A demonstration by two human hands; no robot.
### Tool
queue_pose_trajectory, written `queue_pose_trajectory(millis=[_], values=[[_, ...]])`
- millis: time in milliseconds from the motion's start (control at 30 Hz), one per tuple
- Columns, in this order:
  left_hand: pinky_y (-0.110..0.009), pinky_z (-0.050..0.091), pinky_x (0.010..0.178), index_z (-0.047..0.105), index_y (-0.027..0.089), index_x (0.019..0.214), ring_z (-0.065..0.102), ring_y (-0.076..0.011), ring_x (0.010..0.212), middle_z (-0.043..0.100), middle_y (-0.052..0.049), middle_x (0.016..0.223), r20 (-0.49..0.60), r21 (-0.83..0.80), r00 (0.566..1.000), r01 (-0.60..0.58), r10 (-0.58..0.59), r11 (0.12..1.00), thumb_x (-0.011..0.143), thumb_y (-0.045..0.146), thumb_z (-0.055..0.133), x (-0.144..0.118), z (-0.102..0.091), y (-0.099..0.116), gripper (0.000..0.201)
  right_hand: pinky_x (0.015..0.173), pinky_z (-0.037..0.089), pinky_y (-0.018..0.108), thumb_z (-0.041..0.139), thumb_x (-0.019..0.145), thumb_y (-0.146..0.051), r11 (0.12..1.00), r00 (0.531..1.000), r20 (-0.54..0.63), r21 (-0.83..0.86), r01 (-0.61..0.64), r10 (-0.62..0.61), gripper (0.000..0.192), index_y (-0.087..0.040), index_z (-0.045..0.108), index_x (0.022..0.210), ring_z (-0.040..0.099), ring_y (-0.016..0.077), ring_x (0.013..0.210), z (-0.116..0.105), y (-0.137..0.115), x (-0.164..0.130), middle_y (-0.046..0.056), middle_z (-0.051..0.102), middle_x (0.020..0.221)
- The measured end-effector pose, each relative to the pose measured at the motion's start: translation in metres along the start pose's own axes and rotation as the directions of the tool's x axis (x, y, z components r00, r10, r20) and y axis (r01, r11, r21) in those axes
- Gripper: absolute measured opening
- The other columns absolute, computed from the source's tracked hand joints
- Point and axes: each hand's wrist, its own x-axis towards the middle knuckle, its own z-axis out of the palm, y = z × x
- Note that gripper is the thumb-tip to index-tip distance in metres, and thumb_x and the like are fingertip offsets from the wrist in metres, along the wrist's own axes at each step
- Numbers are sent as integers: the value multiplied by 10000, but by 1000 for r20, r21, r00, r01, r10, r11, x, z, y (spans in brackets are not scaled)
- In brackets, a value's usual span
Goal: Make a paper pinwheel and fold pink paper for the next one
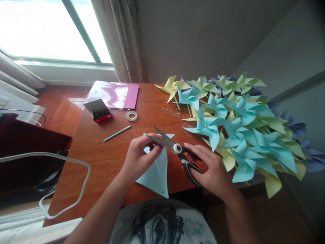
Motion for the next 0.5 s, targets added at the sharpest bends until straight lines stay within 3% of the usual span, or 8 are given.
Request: queue_pose_trajectory(millis=[133, 367, 500], values=[[-240, 462, 601, 747, 164, 831, 581, -141, 641, 692, -27, 726, -20, -12, 999, 32, -32, 999, 859, 228, 697, 0, 1, 3, 86, 875, 624, 353, 717, 861, -212, 997, 998, -43, 67, -38, 41, 496, -280, 621, 1343, 724, 235, 1010, 4, -2, 2, 75, 721, 1209], [-224, 436, 588, 717, 167, 805, 548, -122, 646, 664, -14, 719, -34, -26, 997, 72, -73, 997, 871, 266, 712, 1, 1, 6, 120, 815, 644, 345, 782, 832, -315, 905, 962, -103, 379, -196, 252, 488, -230, 646, 1294, 735, 228, 926, 16, 2, 4, 83, 743, 1088], [-224, 439, 583, 713, 170, 843, 568, -126, 657, 674, -18, 751, -50, -79, 995, 79, -83, 994, 866, 285, 729, 1, 1, 5, 118, 793, 647, 351, 793, 811, -327, 910, 948, -130, 344, -231, 290, 503, -210, 658, 1281, 737, 246, 944, 19, 7, 7, 97, 744, 1083]])
